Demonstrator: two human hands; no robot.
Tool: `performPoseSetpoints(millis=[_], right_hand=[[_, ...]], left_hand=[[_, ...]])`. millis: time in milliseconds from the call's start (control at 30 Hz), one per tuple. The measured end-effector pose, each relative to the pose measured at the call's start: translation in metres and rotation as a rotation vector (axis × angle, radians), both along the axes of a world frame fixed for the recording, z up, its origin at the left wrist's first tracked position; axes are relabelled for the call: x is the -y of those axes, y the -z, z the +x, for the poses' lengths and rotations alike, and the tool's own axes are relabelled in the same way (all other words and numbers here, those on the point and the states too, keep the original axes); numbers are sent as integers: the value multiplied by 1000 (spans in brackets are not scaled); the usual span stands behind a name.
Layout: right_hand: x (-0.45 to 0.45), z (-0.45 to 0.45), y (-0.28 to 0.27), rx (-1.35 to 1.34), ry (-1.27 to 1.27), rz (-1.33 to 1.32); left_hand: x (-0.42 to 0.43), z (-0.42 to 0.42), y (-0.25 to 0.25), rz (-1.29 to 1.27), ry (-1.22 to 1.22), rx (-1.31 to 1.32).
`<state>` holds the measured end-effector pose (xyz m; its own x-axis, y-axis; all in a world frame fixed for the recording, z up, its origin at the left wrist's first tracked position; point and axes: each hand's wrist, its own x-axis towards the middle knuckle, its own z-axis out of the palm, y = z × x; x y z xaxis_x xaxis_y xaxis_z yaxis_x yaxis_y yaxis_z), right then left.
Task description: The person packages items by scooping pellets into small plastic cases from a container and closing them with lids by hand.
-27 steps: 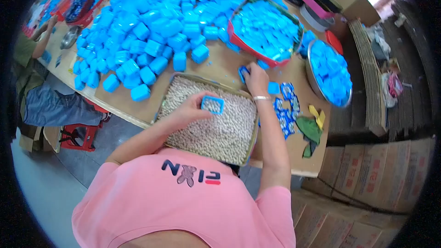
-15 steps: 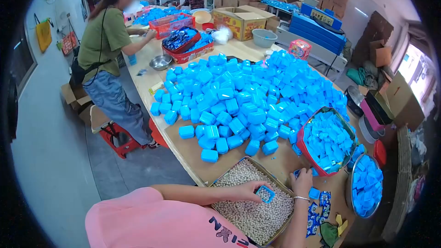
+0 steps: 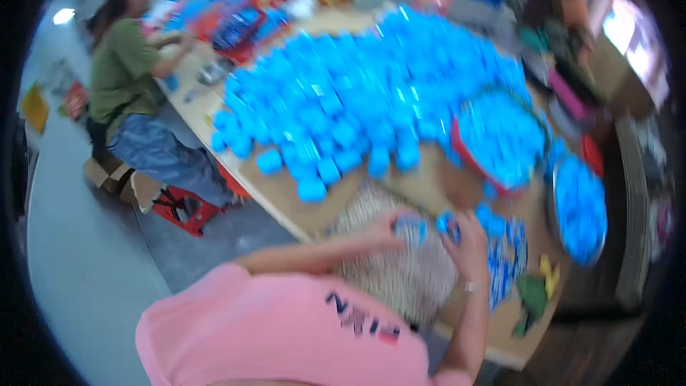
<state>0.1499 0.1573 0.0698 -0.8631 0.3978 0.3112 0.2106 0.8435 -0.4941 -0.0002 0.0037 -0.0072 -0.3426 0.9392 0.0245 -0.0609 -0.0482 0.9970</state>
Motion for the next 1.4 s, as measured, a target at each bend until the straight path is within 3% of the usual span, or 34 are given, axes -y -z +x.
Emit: performPoseSetpoints(millis=[33, 67, 100, 167, 200, 367, 467, 600, 733, 800, 1033, 1233, 1400], right_hand=[[7, 10, 10, 57, -18, 7], [16, 14, 9, 199, -24, -115], [15, 20, 25, 279, -31, -69], [22, 28, 34, 39, -60, -94], [20, 32, 36, 65, -28, -100], [19, 31, 51, -40, 115, -341], [27, 24, 54, -41, 230, -280], [37, 20, 48, 29, 198, -66], [40, 21, 48, -87, 227, -112], [41, 22, 51, -192, 275, -298], [47, 9, 56, -71, 135, -128], [56, 17, 44, -180, 240, 16], [49, 34, 55, -146, 333, -188]], left_hand=[[2, -1, -6, -64, 27, 242], [4, -1, -21, -40, 26, 191], [-2, -1, -6, 50, 46, 267], [-3, 0, -11, 59, 86, 321], [-3, 0, -11, 50, 115, 350], [2, -4, -14, -66, 103, 264], [2, -3, -15, -60, 99, 271], [2, -4, -11, -64, 102, 252], [2, -5, -12, -69, 96, 268], [2, -3, -12, -55, 97, 305], [2, -1, -10, -134, 152, 164], [3, -1, -16, -163, 189, 227], [0, -1, -9, -169, 200, 238]])
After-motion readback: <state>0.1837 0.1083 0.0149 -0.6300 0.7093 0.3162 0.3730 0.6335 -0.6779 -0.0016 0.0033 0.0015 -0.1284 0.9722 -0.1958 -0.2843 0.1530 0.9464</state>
